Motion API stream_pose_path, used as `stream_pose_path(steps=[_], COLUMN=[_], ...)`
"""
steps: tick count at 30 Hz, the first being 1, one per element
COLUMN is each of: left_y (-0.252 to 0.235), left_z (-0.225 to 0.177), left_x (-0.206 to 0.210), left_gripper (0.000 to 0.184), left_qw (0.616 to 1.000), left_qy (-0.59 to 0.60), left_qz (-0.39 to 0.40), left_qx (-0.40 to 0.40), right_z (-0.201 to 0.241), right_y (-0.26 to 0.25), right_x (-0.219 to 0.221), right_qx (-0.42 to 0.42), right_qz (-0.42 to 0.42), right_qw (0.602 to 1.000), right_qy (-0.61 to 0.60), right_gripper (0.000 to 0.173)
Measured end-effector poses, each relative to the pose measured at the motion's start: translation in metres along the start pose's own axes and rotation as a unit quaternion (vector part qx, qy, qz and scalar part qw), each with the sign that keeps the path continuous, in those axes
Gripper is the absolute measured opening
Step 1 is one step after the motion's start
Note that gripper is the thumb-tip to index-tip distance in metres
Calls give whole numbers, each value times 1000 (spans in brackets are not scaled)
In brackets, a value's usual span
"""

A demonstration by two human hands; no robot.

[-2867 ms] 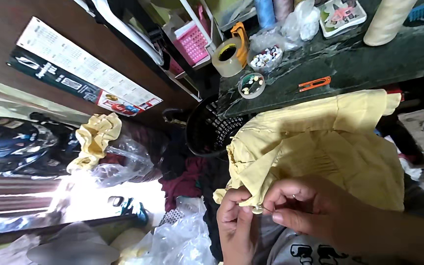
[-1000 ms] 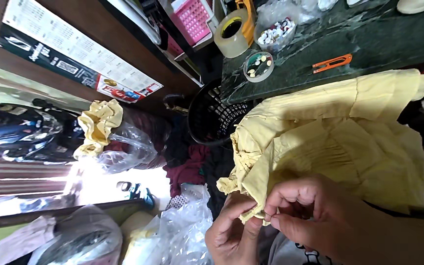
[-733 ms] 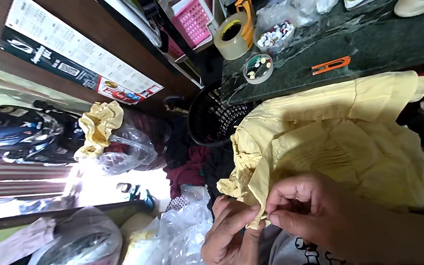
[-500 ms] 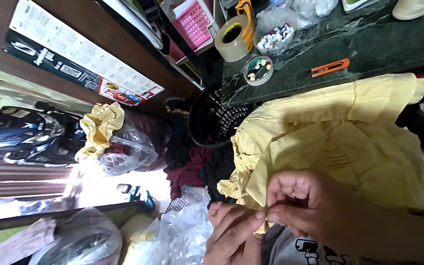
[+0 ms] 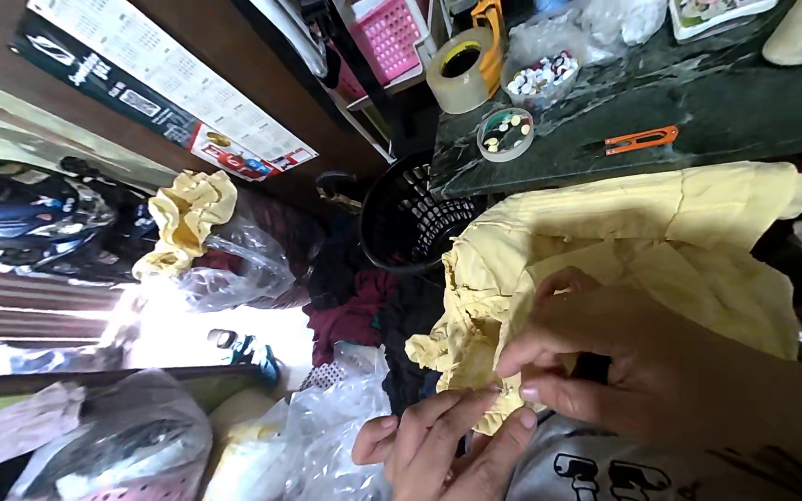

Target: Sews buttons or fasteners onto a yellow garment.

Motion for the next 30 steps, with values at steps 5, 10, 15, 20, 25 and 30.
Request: stream_pose_path(steps=[5,10,15,20,25,30], left_y=[0,5,20,18,16,9], left_z=[2,27,53,50,47,44], left_x=[5,11,20,30,37,32], left_gripper=[10,12,15,14,16,17], left_qw=[999,969,857,742,684,753], left_qy=[44,191,424,612,676,605], left_qz=[-9,-79,-96,-68,-64,-62], left_qx=[-3,-135,-277,-264,-267,-251], right_z=[2,17,-7,-33,-43,-56], right_y=[-13,-20,-34,-35,-31,-29], right_x=[12,-38,-115,-140,-144,-144], right_qx=[-12,35,122,103,78,71], right_qz=[74,25,2,38,22,-13], right_qw=[995,977,970,946,944,946], right_qy=[-59,-207,-210,-305,-319,-315], right_gripper=[16,16,19,18,16,15])
Point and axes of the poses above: each hand's wrist, its own y-axis away from the middle knuckle, its own x-axis out of the palm, z = x × y, the point moved 6 cm from there along -y, towards the middle knuckle, and after that the axes turned 10 degrees about x, right-handed, at the moved point
